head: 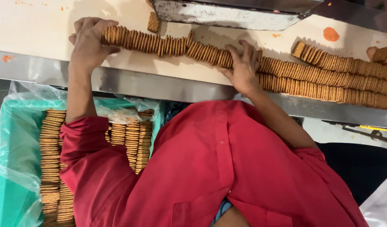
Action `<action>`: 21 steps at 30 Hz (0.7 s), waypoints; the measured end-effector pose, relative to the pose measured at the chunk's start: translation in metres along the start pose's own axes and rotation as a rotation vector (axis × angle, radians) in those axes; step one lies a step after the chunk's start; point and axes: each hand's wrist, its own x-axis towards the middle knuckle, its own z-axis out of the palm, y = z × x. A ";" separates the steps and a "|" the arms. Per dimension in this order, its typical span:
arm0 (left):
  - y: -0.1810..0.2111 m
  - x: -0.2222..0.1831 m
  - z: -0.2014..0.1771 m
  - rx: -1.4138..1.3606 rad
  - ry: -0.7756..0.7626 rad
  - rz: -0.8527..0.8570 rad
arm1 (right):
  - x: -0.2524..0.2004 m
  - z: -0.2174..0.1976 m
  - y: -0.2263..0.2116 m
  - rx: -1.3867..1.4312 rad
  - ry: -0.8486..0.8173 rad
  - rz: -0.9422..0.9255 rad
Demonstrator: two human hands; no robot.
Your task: The person organizes and stacks small rectangular biscuits from a moving conveyor belt into rows, then gathers the stacks and places them into a large bin.
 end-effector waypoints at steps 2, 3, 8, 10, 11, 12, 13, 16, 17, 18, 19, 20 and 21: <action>-0.008 0.001 0.003 -0.033 0.014 0.001 | 0.000 0.008 -0.003 -0.025 -0.029 -0.009; -0.010 0.000 0.006 -0.009 0.014 -0.006 | 0.000 0.011 -0.002 -0.040 -0.041 -0.013; -0.009 -0.004 0.001 -0.018 0.142 -0.004 | 0.014 0.003 0.019 -0.024 -0.015 -0.086; 0.000 -0.014 -0.011 -0.133 0.237 -0.047 | 0.020 -0.022 0.021 0.186 -0.076 -0.067; 0.009 -0.014 -0.019 -0.195 0.280 -0.066 | 0.020 -0.038 0.016 0.271 -0.083 -0.028; 0.022 -0.010 -0.026 -0.349 0.306 -0.054 | 0.016 -0.061 0.010 0.360 -0.095 0.011; 0.042 -0.004 -0.030 -0.503 0.328 -0.038 | 0.016 -0.084 0.001 0.450 -0.108 0.048; 0.114 0.021 -0.041 -0.275 0.447 0.170 | 0.025 -0.147 -0.032 0.244 0.195 -0.190; 0.139 0.034 -0.040 -0.303 0.455 0.229 | 0.035 -0.165 -0.038 0.123 0.249 -0.114; 0.165 0.051 -0.035 -0.330 0.460 0.289 | 0.048 -0.177 -0.045 0.046 0.280 -0.174; 0.191 0.074 -0.027 -0.222 0.463 0.273 | 0.065 -0.188 -0.049 -0.032 0.310 -0.234; 0.216 0.099 -0.020 -0.114 0.466 0.262 | 0.079 -0.198 -0.050 -0.110 0.345 -0.292; 0.241 0.120 -0.010 -0.022 0.393 0.245 | 0.090 -0.201 -0.052 -0.084 0.273 -0.272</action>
